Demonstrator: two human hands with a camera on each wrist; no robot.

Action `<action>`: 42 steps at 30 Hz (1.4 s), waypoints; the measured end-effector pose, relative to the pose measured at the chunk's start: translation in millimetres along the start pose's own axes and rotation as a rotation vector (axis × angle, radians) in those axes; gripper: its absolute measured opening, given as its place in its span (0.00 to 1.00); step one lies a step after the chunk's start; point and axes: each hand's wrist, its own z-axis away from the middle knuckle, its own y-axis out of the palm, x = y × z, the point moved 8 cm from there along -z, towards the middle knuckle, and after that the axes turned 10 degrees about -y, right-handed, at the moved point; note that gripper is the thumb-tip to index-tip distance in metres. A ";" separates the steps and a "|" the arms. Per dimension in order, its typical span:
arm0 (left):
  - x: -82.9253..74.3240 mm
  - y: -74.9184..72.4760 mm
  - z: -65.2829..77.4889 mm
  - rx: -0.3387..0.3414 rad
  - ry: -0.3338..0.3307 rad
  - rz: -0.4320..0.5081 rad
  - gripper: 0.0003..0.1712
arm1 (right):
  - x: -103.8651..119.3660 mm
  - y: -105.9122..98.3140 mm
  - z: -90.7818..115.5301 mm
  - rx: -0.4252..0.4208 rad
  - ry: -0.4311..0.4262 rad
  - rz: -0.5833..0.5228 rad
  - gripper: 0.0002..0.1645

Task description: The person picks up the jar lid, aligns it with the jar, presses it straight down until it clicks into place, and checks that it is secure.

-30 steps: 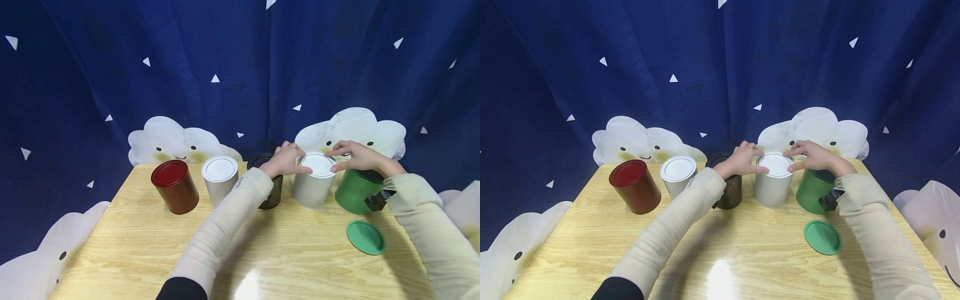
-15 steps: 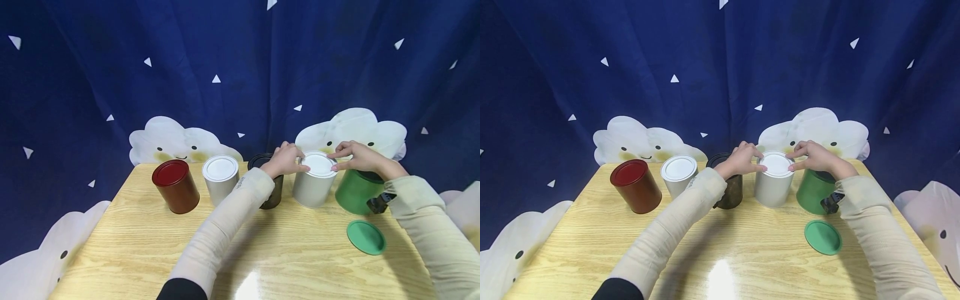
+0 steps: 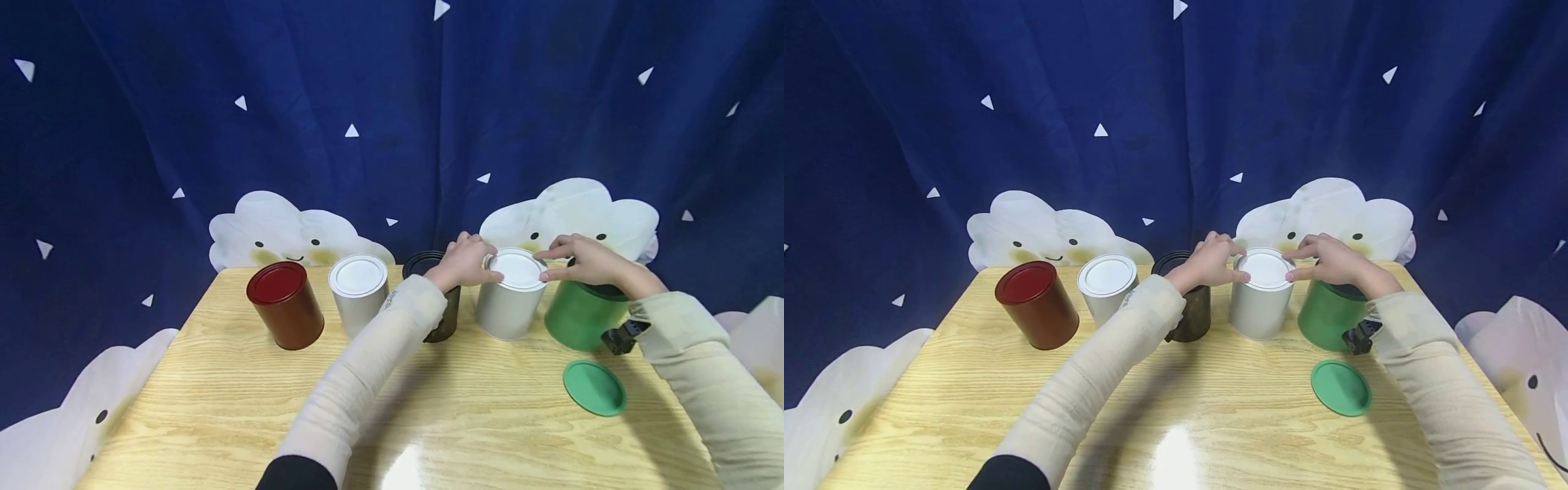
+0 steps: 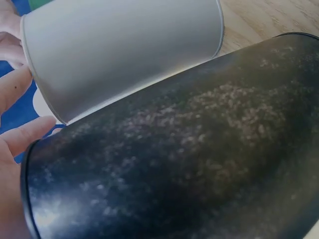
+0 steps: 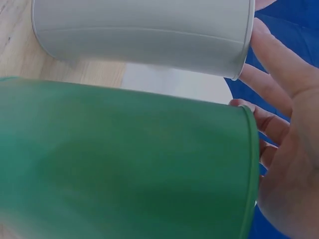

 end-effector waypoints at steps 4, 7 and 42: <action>-0.8 -2.3 4.4 -0.015 0.018 0.031 0.32 | 4.2 -5.3 3.0 -0.071 -0.035 -0.007 0.24; -0.8 -5.3 9.5 -0.030 0.034 0.063 0.32 | 7.2 -9.8 5.6 -0.136 -0.058 -0.002 0.22; -31.1 -16.9 66.9 -0.124 0.272 0.284 0.33 | 51.9 -26.2 76.3 -0.360 -0.184 -0.025 0.24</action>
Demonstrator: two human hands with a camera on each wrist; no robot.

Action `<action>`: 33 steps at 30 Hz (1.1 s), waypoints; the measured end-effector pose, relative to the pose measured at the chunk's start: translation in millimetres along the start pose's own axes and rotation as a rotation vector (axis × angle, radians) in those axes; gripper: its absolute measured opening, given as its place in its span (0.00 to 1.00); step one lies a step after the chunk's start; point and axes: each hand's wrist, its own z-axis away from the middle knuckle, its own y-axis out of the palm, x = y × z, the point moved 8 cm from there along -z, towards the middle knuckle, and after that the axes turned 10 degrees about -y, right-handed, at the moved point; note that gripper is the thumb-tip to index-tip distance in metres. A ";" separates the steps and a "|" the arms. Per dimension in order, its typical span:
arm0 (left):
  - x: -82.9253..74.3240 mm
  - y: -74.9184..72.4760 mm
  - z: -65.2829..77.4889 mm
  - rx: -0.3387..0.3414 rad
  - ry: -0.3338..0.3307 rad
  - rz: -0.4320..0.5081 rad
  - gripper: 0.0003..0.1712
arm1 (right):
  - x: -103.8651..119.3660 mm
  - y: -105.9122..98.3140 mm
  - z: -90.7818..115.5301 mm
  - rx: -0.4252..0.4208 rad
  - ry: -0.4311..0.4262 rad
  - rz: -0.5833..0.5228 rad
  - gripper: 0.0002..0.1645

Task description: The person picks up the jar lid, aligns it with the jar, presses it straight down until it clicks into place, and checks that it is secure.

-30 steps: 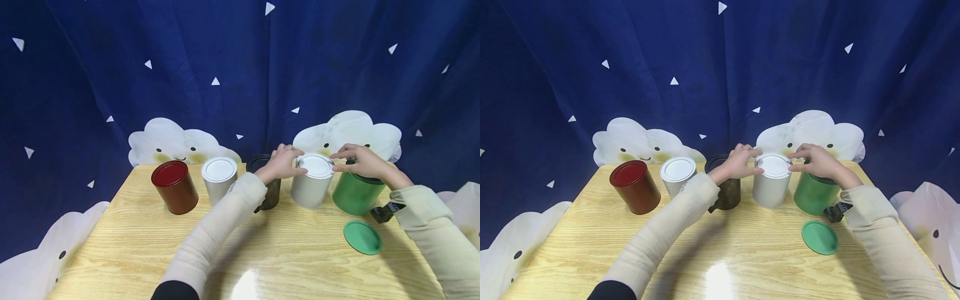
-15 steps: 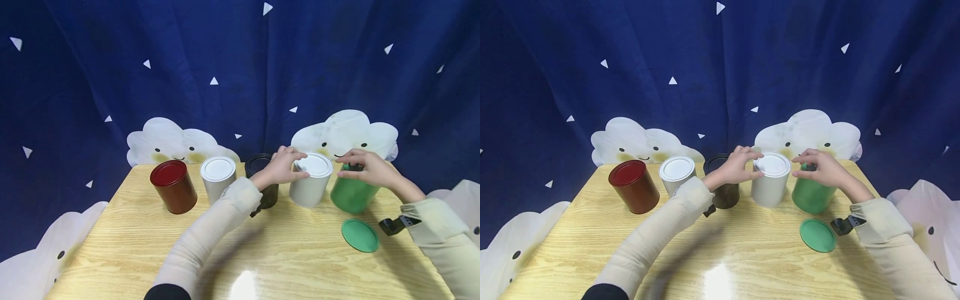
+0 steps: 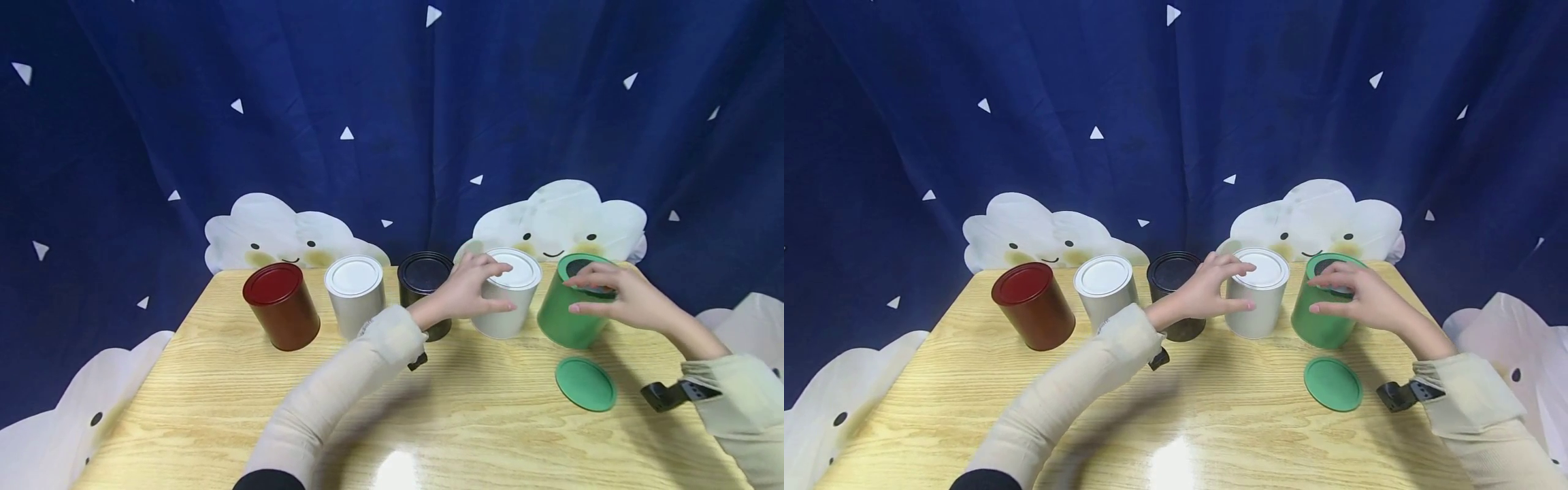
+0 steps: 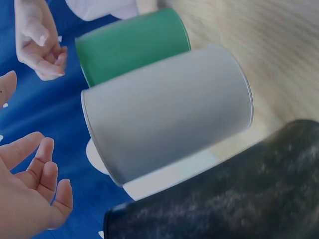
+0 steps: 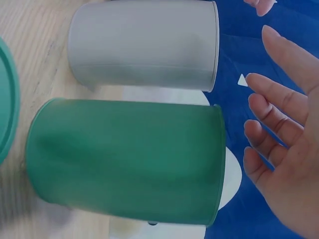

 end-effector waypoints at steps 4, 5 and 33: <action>-4.9 6.5 5.4 -0.003 0.022 0.004 0.34 | -1.7 -1.5 13.4 0.018 0.065 -0.028 0.24; -5.9 8.8 6.1 -0.001 0.030 0.005 0.34 | -2.3 -2.2 16.9 0.022 0.083 -0.028 0.24; -22.0 95.8 12.7 0.219 0.031 -0.030 0.40 | -33.3 15.2 107.2 0.165 0.304 -0.133 0.27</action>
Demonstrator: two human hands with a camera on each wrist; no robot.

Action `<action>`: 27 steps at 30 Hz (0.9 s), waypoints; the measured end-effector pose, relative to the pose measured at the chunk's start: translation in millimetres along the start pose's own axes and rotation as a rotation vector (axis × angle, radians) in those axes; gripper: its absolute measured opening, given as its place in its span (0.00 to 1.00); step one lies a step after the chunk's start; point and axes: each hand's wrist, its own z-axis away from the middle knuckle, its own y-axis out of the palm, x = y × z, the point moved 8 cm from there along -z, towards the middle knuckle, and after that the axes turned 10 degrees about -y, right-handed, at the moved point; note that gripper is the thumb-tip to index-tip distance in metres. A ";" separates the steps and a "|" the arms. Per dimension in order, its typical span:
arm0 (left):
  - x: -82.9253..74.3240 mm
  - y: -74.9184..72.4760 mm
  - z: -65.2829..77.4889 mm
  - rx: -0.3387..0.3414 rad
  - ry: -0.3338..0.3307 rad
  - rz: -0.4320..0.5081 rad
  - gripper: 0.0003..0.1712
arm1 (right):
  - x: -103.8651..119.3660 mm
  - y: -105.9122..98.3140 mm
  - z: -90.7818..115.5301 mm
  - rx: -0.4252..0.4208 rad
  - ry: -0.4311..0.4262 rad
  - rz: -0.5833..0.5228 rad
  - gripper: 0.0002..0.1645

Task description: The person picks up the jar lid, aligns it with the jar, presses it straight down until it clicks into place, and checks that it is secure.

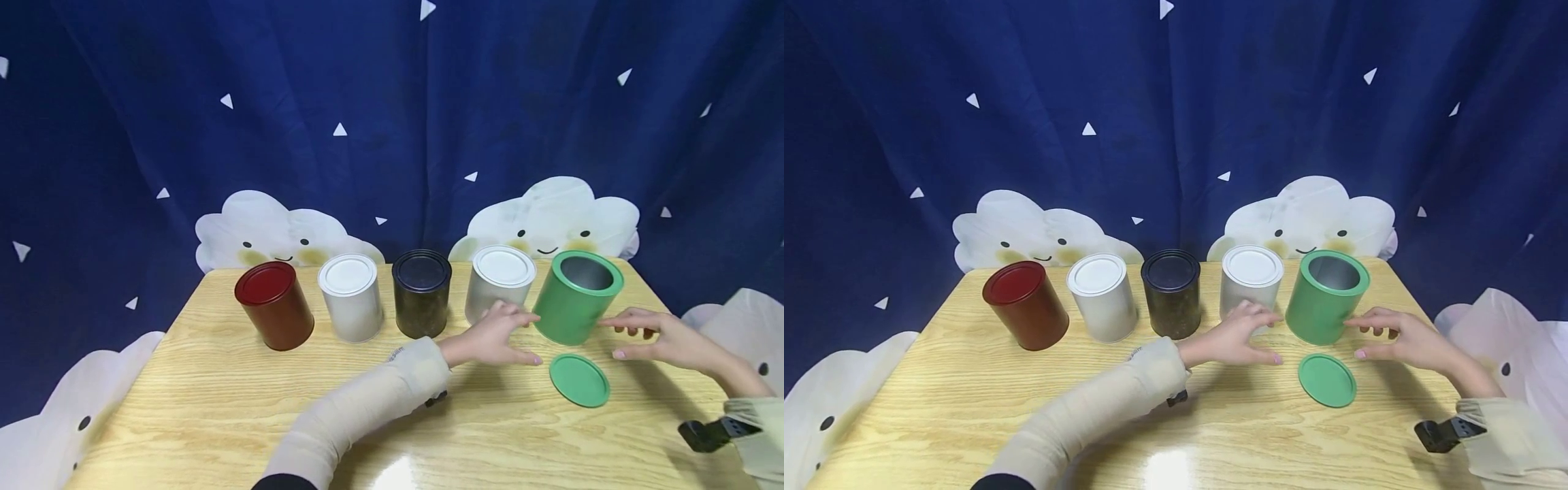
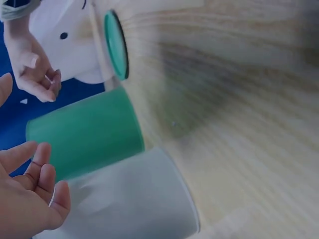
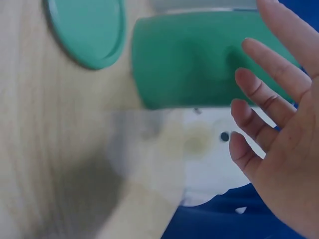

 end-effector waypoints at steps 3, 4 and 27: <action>-1.8 9.5 -4.2 0.021 -0.007 -0.015 0.43 | -11.8 8.0 7.5 0.048 0.040 -0.020 0.29; -2.3 12.5 -5.6 0.026 -0.009 -0.024 0.44 | -15.7 10.7 9.8 0.061 0.052 -0.024 0.30; -1.8 79.0 -26.9 0.235 -0.128 -0.360 0.59 | -31.4 63.4 34.4 0.178 -0.155 0.045 0.52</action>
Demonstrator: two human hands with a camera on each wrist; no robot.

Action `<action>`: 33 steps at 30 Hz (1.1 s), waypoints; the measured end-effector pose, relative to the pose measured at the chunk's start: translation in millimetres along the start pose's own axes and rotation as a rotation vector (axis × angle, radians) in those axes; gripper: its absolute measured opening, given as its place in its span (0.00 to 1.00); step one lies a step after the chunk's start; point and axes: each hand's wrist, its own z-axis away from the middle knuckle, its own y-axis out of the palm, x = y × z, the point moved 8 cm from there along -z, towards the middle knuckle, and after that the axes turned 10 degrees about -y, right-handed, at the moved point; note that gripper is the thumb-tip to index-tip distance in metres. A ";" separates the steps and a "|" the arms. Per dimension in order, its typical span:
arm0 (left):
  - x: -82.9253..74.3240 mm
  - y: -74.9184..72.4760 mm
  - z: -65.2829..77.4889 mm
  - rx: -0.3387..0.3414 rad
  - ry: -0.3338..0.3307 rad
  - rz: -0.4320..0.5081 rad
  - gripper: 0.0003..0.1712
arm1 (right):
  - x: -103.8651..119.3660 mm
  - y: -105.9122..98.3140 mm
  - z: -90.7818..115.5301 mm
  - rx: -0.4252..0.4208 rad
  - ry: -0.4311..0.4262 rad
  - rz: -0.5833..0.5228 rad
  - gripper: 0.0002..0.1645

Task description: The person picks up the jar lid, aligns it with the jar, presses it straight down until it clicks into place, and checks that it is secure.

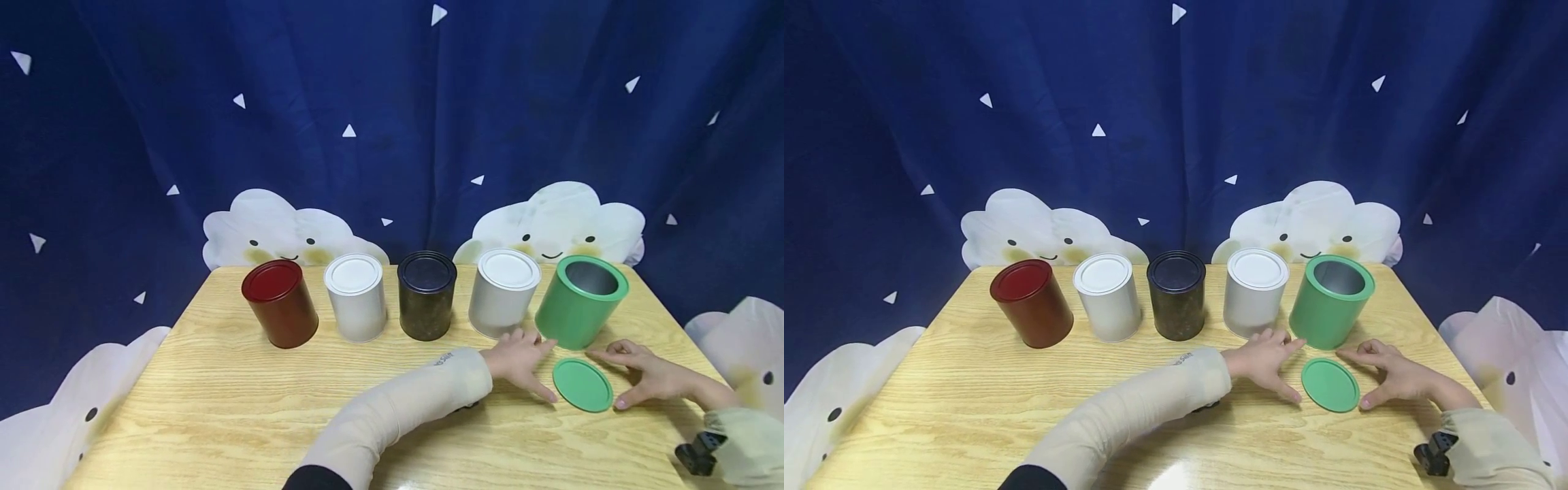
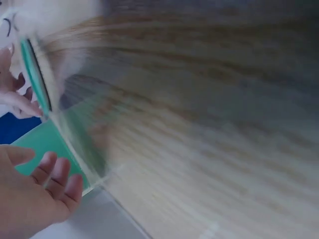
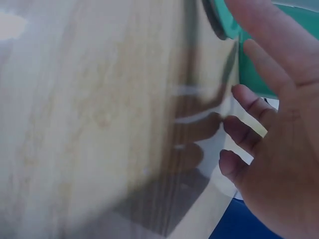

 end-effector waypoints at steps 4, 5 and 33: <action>-3.5 7.4 -4.1 0.030 -0.023 -0.051 0.59 | 1.4 1.2 0.2 -0.021 -0.022 0.034 0.55; -4.5 8.8 -5.0 0.037 -0.027 -0.062 0.59 | 1.2 1.6 0.5 -0.023 -0.018 0.039 0.55; -26.9 18.9 -16.2 -0.001 -0.115 -0.188 0.40 | 8.1 6.5 -4.3 -0.065 -0.035 -0.025 0.48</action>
